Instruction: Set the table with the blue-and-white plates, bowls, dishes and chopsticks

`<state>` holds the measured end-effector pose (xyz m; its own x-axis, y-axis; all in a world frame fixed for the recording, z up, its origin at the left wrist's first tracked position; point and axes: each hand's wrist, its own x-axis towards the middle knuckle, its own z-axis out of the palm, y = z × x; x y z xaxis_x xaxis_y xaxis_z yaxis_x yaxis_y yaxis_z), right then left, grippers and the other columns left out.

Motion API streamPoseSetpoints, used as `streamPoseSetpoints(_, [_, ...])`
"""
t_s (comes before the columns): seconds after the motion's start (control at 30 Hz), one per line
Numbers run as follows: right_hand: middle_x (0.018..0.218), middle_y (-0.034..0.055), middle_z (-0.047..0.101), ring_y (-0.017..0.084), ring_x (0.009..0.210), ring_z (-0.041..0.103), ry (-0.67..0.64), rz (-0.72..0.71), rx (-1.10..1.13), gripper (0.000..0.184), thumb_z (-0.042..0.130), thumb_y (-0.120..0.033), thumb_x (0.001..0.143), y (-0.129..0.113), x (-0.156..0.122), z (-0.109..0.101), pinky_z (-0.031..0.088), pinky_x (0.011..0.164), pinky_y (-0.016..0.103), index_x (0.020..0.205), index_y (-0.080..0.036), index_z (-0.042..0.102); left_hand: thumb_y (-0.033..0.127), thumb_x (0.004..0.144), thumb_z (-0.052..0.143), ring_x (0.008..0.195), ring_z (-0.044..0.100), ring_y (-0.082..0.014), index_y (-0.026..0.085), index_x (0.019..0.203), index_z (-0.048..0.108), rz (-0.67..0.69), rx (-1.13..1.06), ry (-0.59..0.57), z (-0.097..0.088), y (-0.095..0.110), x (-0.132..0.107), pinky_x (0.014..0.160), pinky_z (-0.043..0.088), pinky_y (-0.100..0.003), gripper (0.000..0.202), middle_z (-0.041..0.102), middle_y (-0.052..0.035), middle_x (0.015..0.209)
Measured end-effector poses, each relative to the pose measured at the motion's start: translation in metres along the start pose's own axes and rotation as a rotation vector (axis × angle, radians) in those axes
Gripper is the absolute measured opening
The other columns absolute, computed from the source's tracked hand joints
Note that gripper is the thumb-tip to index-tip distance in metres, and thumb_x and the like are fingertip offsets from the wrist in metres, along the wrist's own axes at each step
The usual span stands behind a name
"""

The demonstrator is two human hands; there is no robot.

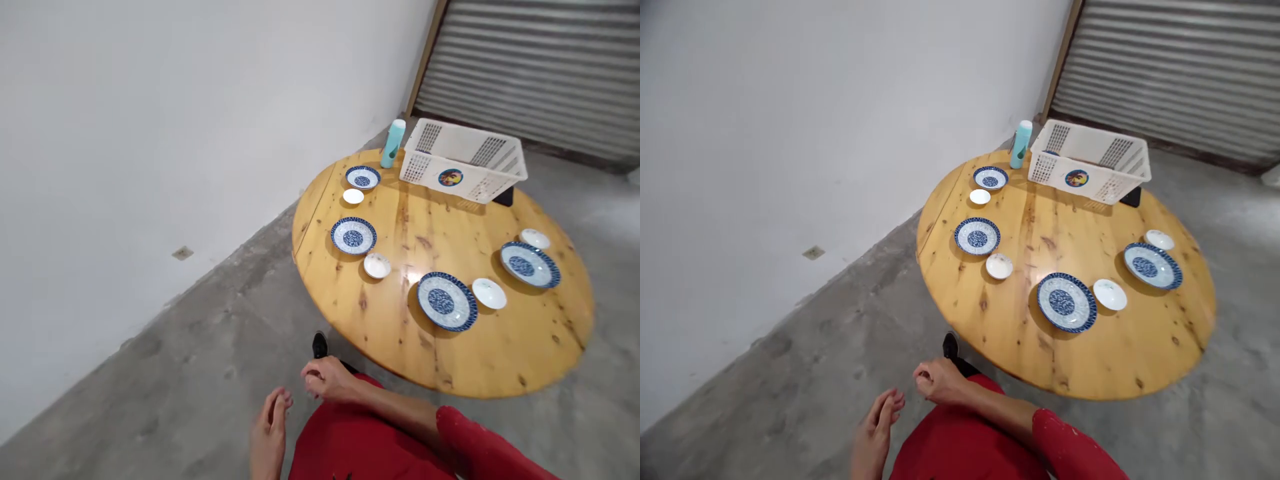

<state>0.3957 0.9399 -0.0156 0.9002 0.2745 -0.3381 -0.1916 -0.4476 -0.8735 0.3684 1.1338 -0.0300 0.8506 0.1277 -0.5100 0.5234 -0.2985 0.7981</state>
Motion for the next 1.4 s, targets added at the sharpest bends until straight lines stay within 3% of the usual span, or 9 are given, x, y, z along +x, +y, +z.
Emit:
streamPoseSetpoints(0.13, [0.079, 0.0030, 0.075, 0.013, 0.061, 0.067, 0.160, 0.102, 0.164, 0.032, 0.046, -0.017, 0.088, 0.000, 0.079, -0.031, 0.045, 0.058, 0.020, 0.108, -0.015, 0.071, 0.073, 0.066, 0.059, 0.097, 0.072, -0.0322, 0.015, 0.101, 0.065, -0.087, 0.071, 0.010, -0.031, 0.046, 0.065, 0.087, 0.059, -0.047, 0.068, 0.075, -0.0165, 0.100])
streamPoseSetpoints(0.23, [0.076, 0.0037, 0.073, 0.013, 0.061, 0.067, 0.321, 0.196, 0.254, 0.032, 0.044, -0.015, 0.088, 0.006, 0.116, -0.064, 0.046, 0.058, 0.020, 0.107, -0.013, 0.070, 0.075, 0.065, 0.059, 0.090, 0.073, -0.0310, 0.015, 0.099, 0.065, -0.063, 0.169, -0.046, -0.029, 0.092, 0.116, 0.085, 0.058, -0.046, 0.069, 0.075, -0.0148, 0.091])
streamPoseSetpoints(0.43, [0.068, 0.0028, 0.069, 0.014, 0.056, 0.064, 0.508, 0.277, 0.466, 0.030, 0.043, -0.017, 0.085, 0.004, 0.136, -0.116, 0.046, 0.056, 0.022, 0.100, -0.011, 0.068, 0.070, 0.071, 0.058, 0.076, 0.071, -0.0247, 0.016, 0.092, 0.068, 0.157, 0.207, -0.183, 0.015, 0.182, 0.189, 0.075, 0.058, -0.038, 0.059, 0.071, -0.0084, 0.078])
streamPoseSetpoints(0.53, [0.066, 0.0025, 0.067, 0.015, 0.057, 0.064, 0.620, 0.255, 0.621, 0.029, 0.044, -0.021, 0.083, -0.001, 0.137, -0.120, 0.048, 0.056, 0.024, 0.100, -0.012, 0.066, 0.064, 0.074, 0.059, 0.070, 0.068, -0.0214, 0.014, 0.088, 0.069, 0.234, 0.206, -0.297, 0.040, 0.221, 0.220, 0.071, 0.056, -0.034, 0.052, 0.070, -0.0075, 0.076])
streamPoseSetpoints(0.63, [0.069, 0.0038, 0.068, 0.016, 0.058, 0.064, 0.748, 0.280, 0.774, 0.031, 0.046, -0.032, 0.083, -0.002, 0.143, -0.109, 0.050, 0.056, 0.026, 0.100, -0.014, 0.063, 0.056, 0.078, 0.058, 0.069, 0.066, -0.0185, 0.013, 0.087, 0.069, 0.323, 0.199, -0.388, 0.066, 0.261, 0.259, 0.070, 0.054, -0.031, 0.046, 0.070, -0.0074, 0.077])
streamPoseSetpoints(0.83, [0.065, 0.0033, 0.066, 0.018, 0.052, 0.062, 1.007, 0.390, 1.004, 0.044, 0.058, -0.055, 0.076, 0.004, 0.179, -0.084, 0.049, 0.051, 0.028, 0.096, -0.017, 0.063, 0.049, 0.081, 0.058, 0.067, 0.064, -0.0143, 0.011, 0.087, 0.068, 0.461, 0.110, -0.566, 0.141, 0.351, 0.371, 0.068, 0.051, -0.027, 0.040, 0.069, -0.0073, 0.078])
streamPoseSetpoints(1.07, [0.069, 0.0051, 0.069, 0.020, 0.056, 0.063, 1.360, 0.547, 1.070, 0.050, 0.068, -0.060, 0.071, -0.025, 0.235, -0.114, 0.050, 0.054, 0.030, 0.096, -0.016, 0.066, 0.038, 0.082, 0.060, 0.066, 0.065, -0.0124, 0.013, 0.081, 0.067, 0.404, 0.122, -0.740, 0.261, 0.445, 0.491, 0.063, 0.049, -0.023, 0.026, 0.070, -0.0082, 0.078])
streamPoseSetpoints(1.23, [0.069, 0.0063, 0.070, 0.022, 0.058, 0.065, 1.462, 0.640, 1.059, 0.054, 0.070, -0.062, 0.069, -0.053, 0.266, -0.132, 0.051, 0.056, 0.032, 0.096, -0.016, 0.066, 0.036, 0.087, 0.059, 0.063, 0.064, -0.0108, 0.014, 0.075, 0.062, 0.403, 0.176, -0.789, 0.338, 0.474, 0.547, 0.059, 0.048, -0.020, 0.025, 0.068, -0.0068, 0.074])
streamPoseSetpoints(1.4, [0.071, 0.0081, 0.070, 0.024, 0.061, 0.066, 1.553, 0.745, 1.012, 0.056, 0.068, -0.064, 0.071, -0.066, 0.280, -0.129, 0.051, 0.054, 0.032, 0.097, -0.015, 0.067, 0.041, 0.087, 0.063, 0.058, 0.061, -0.0100, 0.014, 0.073, 0.058, 0.343, 0.242, -0.831, 0.398, 0.489, 0.571, 0.056, 0.049, -0.019, 0.031, 0.066, -0.0061, 0.067])
